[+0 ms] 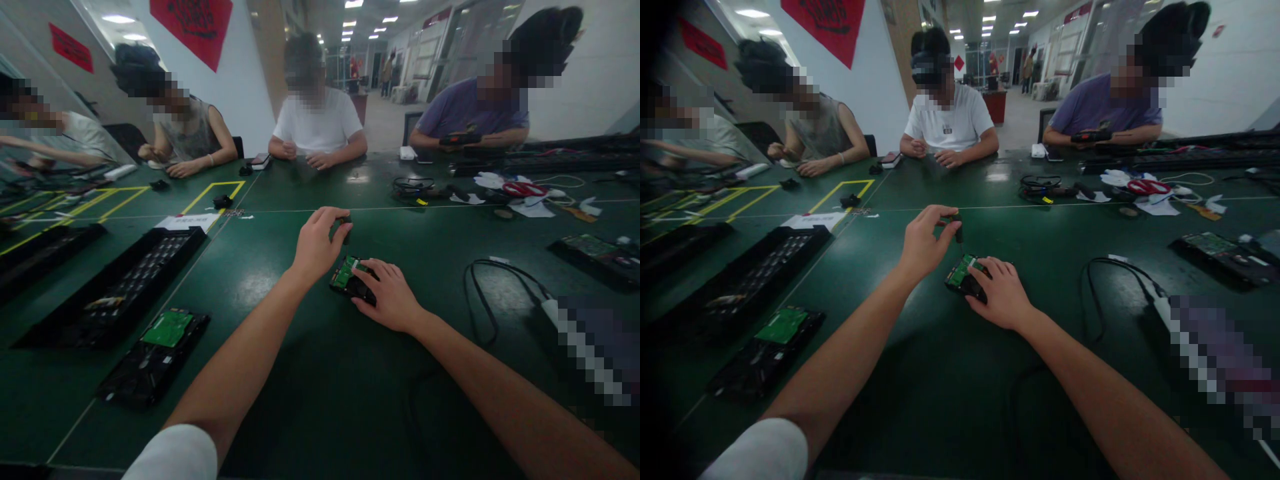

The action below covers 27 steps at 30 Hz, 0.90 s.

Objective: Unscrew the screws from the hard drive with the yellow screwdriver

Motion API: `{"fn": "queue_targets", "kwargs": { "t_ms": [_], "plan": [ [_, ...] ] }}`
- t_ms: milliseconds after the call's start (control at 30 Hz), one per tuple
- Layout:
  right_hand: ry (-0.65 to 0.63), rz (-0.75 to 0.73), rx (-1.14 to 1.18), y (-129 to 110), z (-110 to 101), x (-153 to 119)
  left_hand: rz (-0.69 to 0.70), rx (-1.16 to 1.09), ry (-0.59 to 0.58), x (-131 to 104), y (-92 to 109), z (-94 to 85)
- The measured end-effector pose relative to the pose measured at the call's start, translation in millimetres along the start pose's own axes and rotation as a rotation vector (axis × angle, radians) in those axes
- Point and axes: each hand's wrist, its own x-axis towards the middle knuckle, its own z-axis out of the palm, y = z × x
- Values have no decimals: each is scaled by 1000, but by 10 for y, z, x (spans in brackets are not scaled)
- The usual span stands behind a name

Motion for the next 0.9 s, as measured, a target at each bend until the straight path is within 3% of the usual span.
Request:
{"fn": "queue_targets", "kwargs": {
  "t_ms": [267, 567, 900],
  "plan": [
    [19, -2, 11, -1, 7, -5, -104, -42, -3, -31, 15, 35],
    [13, -5, 14, 2, -2, -3, 20, 6, -37, -5, 4, 14],
    [-18, 5, -1, -6, -16, -1, 28, 79, -64, 13, -28, -41]
  ]
}}
